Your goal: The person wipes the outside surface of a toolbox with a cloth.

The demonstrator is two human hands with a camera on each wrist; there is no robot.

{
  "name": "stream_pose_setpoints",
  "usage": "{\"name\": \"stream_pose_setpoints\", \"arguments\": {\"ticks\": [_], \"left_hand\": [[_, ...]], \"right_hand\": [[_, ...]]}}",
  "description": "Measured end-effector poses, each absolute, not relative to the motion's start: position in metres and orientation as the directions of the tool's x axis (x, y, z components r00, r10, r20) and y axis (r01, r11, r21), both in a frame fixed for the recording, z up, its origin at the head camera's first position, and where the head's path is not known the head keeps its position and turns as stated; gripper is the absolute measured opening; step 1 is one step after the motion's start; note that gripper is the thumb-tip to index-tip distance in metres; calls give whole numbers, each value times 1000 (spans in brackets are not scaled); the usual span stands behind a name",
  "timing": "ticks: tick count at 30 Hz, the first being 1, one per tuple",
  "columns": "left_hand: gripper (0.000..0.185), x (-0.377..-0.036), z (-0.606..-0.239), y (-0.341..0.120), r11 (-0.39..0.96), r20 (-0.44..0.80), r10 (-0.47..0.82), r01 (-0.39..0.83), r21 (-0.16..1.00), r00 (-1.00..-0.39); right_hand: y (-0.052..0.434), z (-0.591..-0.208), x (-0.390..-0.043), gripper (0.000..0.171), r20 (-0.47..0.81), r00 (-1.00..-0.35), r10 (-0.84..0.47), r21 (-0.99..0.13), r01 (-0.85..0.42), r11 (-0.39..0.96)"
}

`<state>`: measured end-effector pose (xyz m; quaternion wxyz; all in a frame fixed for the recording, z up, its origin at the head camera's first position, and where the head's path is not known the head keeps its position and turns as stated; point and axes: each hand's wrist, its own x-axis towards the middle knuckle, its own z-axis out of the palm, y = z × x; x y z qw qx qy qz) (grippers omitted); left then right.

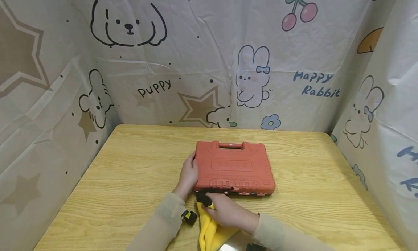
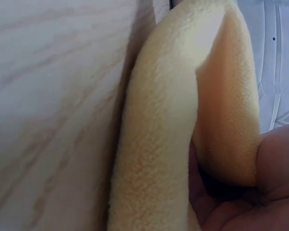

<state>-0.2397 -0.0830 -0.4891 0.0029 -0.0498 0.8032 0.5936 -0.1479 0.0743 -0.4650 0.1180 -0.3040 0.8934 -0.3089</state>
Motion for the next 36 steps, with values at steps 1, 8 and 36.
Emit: {"name": "stream_pose_setpoints", "arguments": {"ticks": [1,8,36], "left_hand": [[49,-240,-489,-83,284,-67,-75,-86,955,-995],[49,-239,-488,-83,267,-63,-71,-80,960,-996],[46,-241,-484,-84,112,-136,-102,-147,983,-985]], "right_hand": [[75,-465,-148,17,-21,-788,-615,-627,-469,623],[80,-466,-143,19,-10,-796,-605,-651,-454,608],[138,-395,-132,19,-1,-800,-599,-633,-464,620]]}}
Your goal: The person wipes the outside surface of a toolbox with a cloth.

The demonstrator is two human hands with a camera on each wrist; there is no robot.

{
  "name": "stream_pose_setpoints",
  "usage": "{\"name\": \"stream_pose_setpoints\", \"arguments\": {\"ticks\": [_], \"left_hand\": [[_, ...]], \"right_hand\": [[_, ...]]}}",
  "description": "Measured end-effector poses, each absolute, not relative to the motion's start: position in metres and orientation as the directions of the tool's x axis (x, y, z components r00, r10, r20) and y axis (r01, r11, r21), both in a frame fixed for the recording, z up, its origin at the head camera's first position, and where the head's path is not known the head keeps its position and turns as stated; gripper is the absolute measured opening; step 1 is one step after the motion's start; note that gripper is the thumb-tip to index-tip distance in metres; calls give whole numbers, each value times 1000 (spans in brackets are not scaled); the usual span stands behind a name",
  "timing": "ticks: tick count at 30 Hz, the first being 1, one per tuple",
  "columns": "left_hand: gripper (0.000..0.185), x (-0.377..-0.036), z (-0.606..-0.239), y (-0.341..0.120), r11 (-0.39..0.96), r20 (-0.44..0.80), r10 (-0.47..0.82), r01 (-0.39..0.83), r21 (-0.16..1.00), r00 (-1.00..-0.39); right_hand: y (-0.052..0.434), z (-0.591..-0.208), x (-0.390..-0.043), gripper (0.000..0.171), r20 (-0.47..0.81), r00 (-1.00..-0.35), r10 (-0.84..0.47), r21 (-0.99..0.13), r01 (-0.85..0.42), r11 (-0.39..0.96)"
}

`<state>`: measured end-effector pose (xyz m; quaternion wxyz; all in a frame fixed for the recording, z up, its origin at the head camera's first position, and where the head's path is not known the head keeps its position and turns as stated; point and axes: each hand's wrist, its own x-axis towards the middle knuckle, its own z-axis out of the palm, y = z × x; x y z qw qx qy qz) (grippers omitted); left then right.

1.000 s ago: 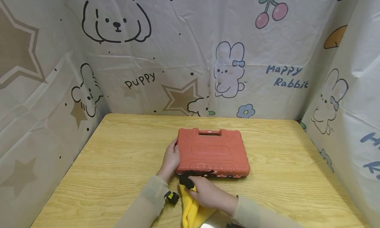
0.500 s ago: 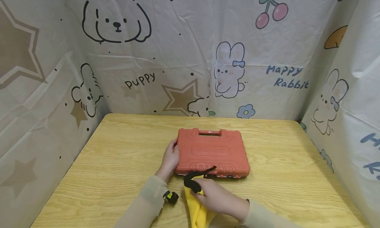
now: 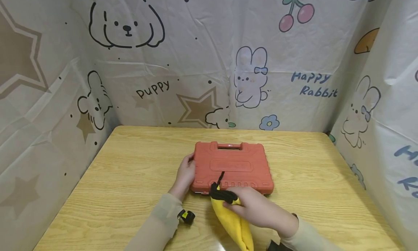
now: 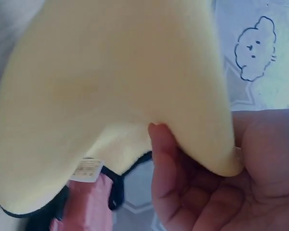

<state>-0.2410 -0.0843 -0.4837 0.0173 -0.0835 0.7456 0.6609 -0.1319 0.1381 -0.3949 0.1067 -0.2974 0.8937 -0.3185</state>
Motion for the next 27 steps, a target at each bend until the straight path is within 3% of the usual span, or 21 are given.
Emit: {"name": "stream_pose_setpoints", "arguments": {"ticks": [8,19,23,27], "left_hand": [[42,-239,-471,-88,124,-67,-99,-80,989,-993],[39,-236,-459,-91,154,46,-41,39,987,-998],[50,-236,-453,-99,68,70,200,85,994,-977],[75,-234,-447,-110,17,73,477,92,996,-876]], "right_hand": [[153,-386,-138,12,45,-821,-570,-694,-436,573],[173,-384,-152,24,62,-832,-552,-787,-381,485],[178,-384,-157,27,64,-826,-561,-823,-362,438],[181,-382,-160,27,71,-826,-559,-859,-336,387]]}}
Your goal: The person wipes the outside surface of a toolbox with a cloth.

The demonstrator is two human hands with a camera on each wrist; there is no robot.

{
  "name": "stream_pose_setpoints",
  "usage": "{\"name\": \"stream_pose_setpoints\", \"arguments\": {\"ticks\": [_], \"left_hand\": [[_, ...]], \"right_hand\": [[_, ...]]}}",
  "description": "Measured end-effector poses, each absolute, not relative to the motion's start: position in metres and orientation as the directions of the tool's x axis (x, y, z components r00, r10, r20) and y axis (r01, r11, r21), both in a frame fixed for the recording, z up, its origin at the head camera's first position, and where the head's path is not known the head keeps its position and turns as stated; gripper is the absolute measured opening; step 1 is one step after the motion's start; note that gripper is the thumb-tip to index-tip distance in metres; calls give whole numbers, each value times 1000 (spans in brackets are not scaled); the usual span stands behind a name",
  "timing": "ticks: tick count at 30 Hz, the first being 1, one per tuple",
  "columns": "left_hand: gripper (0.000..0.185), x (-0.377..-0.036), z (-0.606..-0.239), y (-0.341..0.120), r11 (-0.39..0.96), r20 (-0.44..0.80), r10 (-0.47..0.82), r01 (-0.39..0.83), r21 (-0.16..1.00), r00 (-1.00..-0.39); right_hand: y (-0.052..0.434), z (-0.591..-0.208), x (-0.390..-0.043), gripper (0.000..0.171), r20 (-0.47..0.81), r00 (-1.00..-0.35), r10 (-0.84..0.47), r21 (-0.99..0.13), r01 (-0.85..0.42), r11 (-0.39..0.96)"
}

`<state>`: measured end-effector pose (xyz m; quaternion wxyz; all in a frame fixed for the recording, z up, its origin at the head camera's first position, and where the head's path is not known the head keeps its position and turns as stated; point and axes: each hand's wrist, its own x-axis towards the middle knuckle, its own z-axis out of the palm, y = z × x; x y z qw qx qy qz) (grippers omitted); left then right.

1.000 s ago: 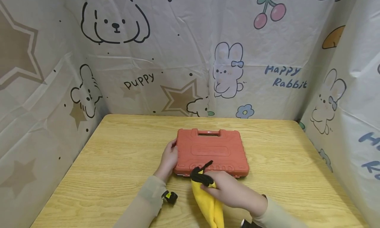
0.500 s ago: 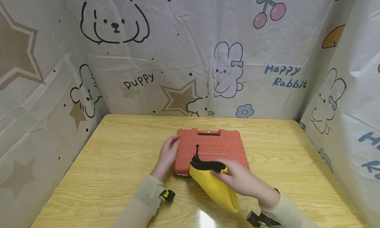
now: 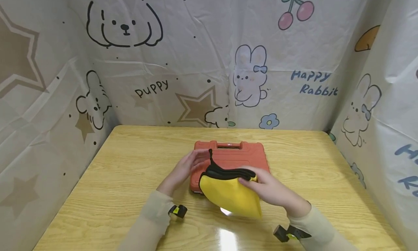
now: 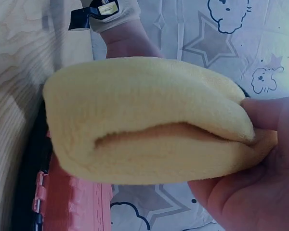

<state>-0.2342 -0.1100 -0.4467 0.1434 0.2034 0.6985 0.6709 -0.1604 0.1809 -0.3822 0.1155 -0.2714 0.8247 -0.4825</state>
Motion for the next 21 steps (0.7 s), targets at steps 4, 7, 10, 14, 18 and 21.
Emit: {"name": "stream_pose_setpoints", "arguments": {"ticks": [4,7,10,14,18,21], "left_hand": [[106,-230,-443,-119,87,63,620,148,985,-782],[119,-225,-439,-120,163,38,661,193,968,-750],[121,-223,-435,-117,216,-2,661,187,958,-750],[119,-222,-430,-111,224,-49,634,123,967,-772],[112,-220,-427,-107,181,-62,619,66,981,-783],[100,-219,-427,-102,93,-30,635,38,995,-772]], "right_hand": [[181,-380,-164,28,88,-825,-558,-889,-318,330],[181,-380,-168,30,88,-833,-547,-905,-296,304],[183,-382,-173,32,57,-849,-526,-925,-243,292],[185,-384,-179,39,-5,-862,-506,-960,-137,243],[185,-385,-185,47,-52,-865,-498,-984,-42,176],[185,-388,-189,49,-75,-866,-495,-992,14,127]]}}
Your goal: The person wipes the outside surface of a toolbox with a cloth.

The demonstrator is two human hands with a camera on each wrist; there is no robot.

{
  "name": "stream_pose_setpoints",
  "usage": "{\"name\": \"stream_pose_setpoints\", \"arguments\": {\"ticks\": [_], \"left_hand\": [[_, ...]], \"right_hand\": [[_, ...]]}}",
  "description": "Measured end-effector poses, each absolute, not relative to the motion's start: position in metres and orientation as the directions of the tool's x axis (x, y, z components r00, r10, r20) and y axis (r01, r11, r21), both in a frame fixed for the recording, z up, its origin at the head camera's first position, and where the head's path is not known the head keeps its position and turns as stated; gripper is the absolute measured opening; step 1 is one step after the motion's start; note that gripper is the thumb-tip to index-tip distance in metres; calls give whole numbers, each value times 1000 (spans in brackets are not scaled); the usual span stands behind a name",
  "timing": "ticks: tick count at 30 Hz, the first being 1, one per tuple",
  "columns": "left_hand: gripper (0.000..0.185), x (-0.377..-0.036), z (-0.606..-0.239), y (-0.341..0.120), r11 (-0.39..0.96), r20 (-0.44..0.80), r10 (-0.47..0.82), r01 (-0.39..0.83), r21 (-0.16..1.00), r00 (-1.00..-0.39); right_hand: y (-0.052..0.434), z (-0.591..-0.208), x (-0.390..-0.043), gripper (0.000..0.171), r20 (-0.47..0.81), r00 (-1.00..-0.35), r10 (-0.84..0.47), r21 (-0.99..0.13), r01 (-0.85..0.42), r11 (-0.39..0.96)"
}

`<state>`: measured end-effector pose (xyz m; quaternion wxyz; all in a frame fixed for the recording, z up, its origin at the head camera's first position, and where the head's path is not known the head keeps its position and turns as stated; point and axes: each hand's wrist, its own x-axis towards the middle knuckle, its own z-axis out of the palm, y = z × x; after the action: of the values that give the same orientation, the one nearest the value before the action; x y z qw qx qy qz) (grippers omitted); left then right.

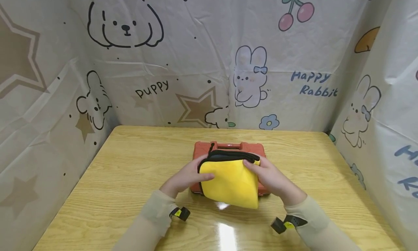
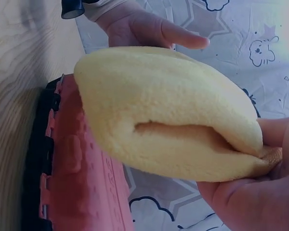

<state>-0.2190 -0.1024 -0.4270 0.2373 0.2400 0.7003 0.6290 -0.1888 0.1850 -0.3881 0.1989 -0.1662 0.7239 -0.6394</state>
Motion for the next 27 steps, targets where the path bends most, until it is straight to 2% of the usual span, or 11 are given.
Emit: {"name": "stream_pose_setpoints", "arguments": {"ticks": [5,12,19,27], "left_hand": [[77,-219,-428,-95,-4,17,633,18,1000,-774],[57,-220,-429,-86,30,-43,541,-32,999,-840],[47,-221,-430,-80,63,-76,444,-54,997,-893],[43,-221,-430,-77,19,-56,397,-53,998,-916]], "right_hand": [[183,-393,-194,51,-116,-866,-486,-993,102,54],[182,-397,-196,58,-165,-843,-511,-971,229,-65],[184,-400,-197,63,-147,-809,-570,-955,265,-130],[186,-403,-199,65,-98,-767,-634,-956,250,-154]]}}
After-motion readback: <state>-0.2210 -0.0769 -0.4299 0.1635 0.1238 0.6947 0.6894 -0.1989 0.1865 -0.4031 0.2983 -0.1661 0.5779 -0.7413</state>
